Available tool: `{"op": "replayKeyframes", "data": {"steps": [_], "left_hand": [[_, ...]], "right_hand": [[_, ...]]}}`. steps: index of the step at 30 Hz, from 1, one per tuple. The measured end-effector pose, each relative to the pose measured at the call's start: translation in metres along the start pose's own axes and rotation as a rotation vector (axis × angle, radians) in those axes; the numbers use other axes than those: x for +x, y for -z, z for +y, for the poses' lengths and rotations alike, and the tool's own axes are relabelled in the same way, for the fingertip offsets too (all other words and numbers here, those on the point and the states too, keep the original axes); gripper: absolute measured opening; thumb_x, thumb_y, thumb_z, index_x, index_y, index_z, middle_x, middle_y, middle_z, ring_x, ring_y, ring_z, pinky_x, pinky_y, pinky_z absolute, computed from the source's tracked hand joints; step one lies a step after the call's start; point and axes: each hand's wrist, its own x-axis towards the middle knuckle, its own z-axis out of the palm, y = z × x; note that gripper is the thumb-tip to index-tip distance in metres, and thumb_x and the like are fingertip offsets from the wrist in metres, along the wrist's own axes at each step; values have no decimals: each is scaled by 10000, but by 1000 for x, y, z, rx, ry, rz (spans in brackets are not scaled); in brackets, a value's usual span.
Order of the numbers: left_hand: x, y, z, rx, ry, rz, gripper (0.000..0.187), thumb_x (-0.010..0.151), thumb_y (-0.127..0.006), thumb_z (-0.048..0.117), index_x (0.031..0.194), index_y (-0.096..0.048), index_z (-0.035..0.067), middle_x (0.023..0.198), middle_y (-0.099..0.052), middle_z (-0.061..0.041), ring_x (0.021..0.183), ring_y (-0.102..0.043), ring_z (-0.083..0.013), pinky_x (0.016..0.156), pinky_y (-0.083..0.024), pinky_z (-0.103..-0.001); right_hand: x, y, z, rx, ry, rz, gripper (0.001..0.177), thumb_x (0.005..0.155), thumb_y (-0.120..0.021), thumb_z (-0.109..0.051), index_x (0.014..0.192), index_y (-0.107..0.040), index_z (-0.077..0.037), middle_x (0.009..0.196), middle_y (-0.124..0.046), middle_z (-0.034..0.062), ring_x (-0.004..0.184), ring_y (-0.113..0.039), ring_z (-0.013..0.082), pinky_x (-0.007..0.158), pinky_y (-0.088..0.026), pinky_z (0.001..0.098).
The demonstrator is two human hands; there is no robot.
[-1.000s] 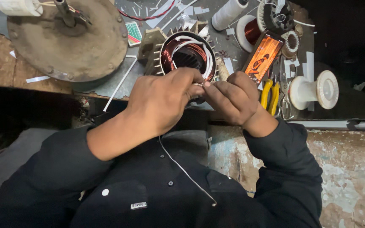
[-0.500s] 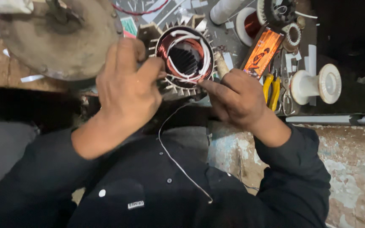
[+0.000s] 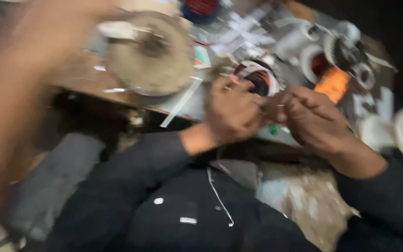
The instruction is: The person winds a white wire around a copper-wound motor stator by hand. They repeatedly rotate the stator and guide the wire into the slots between the copper windings.
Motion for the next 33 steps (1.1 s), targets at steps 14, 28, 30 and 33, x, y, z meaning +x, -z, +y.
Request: {"op": "replayKeyframes", "data": {"steps": [14, 28, 30, 33], "left_hand": [[37, 103, -139, 291, -22, -564, 94, 806, -675, 216, 794, -721, 135, 879, -624, -27, 957, -584, -240, 831, -482, -393], [-3, 39, -14, -181, 58, -284, 418, 852, -823, 338, 1164, -710, 83, 1214, -704, -65, 1247, -639, -255, 960, -349, -484], [-6, 41, -11, -204, 104, -292, 444, 858, -873, 317, 1191, -707, 74, 1242, -700, -64, 1283, -635, -264, 981, -361, -464], [-3, 41, -11, -204, 131, -293, 473, 821, -913, 295, 1186, -711, 73, 1233, -701, -63, 1278, -637, -274, 984, -371, -450]], "right_hand": [[40, 5, -2, -560, -200, 315, 374, 1127, -483, -160, 813, -602, 6, 770, -593, 54, 677, -482, 111, 610, -411, 288], [-25, -55, -9, -1273, 533, 105, 384, 778, -908, -286, 960, -636, -84, 1145, -670, 115, 1111, -631, 358, 965, -504, 476], [-26, -46, 2, -1249, 534, 337, 406, 795, -916, -271, 1048, -678, -60, 1187, -667, 103, 1138, -624, 344, 990, -504, 452], [-12, -28, 23, -1182, 542, 471, 493, 769, -881, -270, 1107, -670, 18, 1219, -656, 150, 1167, -601, 377, 1017, -488, 473]]}}
